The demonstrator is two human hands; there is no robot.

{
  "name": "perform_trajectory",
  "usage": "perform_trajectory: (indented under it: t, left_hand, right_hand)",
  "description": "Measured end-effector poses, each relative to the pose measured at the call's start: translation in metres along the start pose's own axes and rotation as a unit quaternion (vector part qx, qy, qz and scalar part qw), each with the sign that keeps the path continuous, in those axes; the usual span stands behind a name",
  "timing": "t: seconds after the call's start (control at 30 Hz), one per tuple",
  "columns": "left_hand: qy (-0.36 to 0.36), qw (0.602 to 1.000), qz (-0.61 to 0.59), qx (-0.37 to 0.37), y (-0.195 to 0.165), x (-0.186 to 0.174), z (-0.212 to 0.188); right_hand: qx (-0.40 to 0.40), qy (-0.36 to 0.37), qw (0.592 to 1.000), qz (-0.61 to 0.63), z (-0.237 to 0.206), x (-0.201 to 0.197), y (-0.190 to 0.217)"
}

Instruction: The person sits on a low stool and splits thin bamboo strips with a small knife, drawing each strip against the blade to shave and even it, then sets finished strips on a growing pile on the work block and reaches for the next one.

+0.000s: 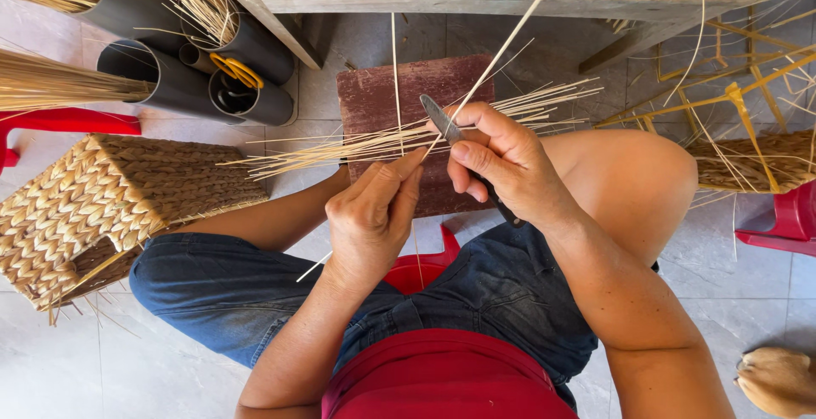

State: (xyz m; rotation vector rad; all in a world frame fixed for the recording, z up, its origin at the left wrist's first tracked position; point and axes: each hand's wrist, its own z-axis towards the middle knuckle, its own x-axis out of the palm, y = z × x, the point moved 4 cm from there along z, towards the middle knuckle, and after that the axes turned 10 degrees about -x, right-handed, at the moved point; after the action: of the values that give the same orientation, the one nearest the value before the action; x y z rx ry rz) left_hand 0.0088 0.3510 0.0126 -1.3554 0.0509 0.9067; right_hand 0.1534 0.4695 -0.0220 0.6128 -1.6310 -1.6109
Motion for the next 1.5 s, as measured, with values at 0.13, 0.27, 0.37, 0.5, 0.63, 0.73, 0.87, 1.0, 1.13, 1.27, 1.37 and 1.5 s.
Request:
perform_trajectory:
  t: [0.13, 0.27, 0.37, 0.5, 0.63, 0.73, 0.87, 1.0, 1.13, 1.27, 1.37, 1.5]
  left_hand:
    - [0.012, 0.999, -0.026, -0.030, 0.005, 0.000, 0.000]
    - [0.015, 0.999, -0.023, -0.030, 0.005, -0.002, 0.000]
    - [0.025, 0.998, -0.044, -0.032, 0.005, -0.005, -0.002]
    - [0.036, 0.998, -0.035, -0.036, 0.008, -0.009, -0.004]
    - [0.054, 0.997, -0.022, -0.053, 0.013, -0.015, -0.008]
    - [0.066, 0.997, -0.008, -0.049, 0.016, -0.022, -0.010]
    - [0.083, 0.995, -0.017, -0.050, 0.021, -0.029, -0.013]
    - [0.083, 0.994, -0.008, -0.067, 0.025, -0.032, -0.014]
    - [0.052, 0.993, 0.000, -0.106, 0.026, -0.029, -0.007]
    - [0.019, 0.997, -0.002, -0.070, 0.016, -0.027, 0.000]
    - [0.018, 0.999, 0.013, -0.038, 0.007, -0.025, 0.004]
    - [0.032, 0.999, 0.006, -0.029, 0.002, -0.022, 0.007]
  right_hand:
    - [0.010, -0.004, 1.000, 0.023, 0.000, 0.000, 0.000]
    - [0.007, -0.001, 1.000, 0.009, 0.000, 0.000, 0.002]
    - [-0.001, -0.021, 1.000, -0.002, 0.003, -0.007, 0.006]
    - [-0.039, -0.040, 0.998, 0.002, 0.005, -0.021, 0.016]
    - [-0.002, -0.137, 0.990, 0.023, -0.006, -0.041, 0.015]
    - [-0.080, -0.122, 0.988, 0.058, -0.005, -0.065, 0.022]
    - [-0.113, -0.187, 0.974, 0.068, -0.016, -0.092, 0.022]
    - [-0.151, -0.216, 0.959, 0.106, -0.022, -0.105, 0.026]
    - [-0.190, -0.190, 0.963, 0.025, -0.022, -0.086, 0.031]
    - [-0.092, -0.043, 0.993, -0.057, -0.013, -0.038, 0.018]
    - [-0.027, 0.088, 0.988, -0.126, -0.009, -0.007, 0.011]
    - [-0.037, 0.131, 0.968, -0.212, -0.003, 0.006, 0.013]
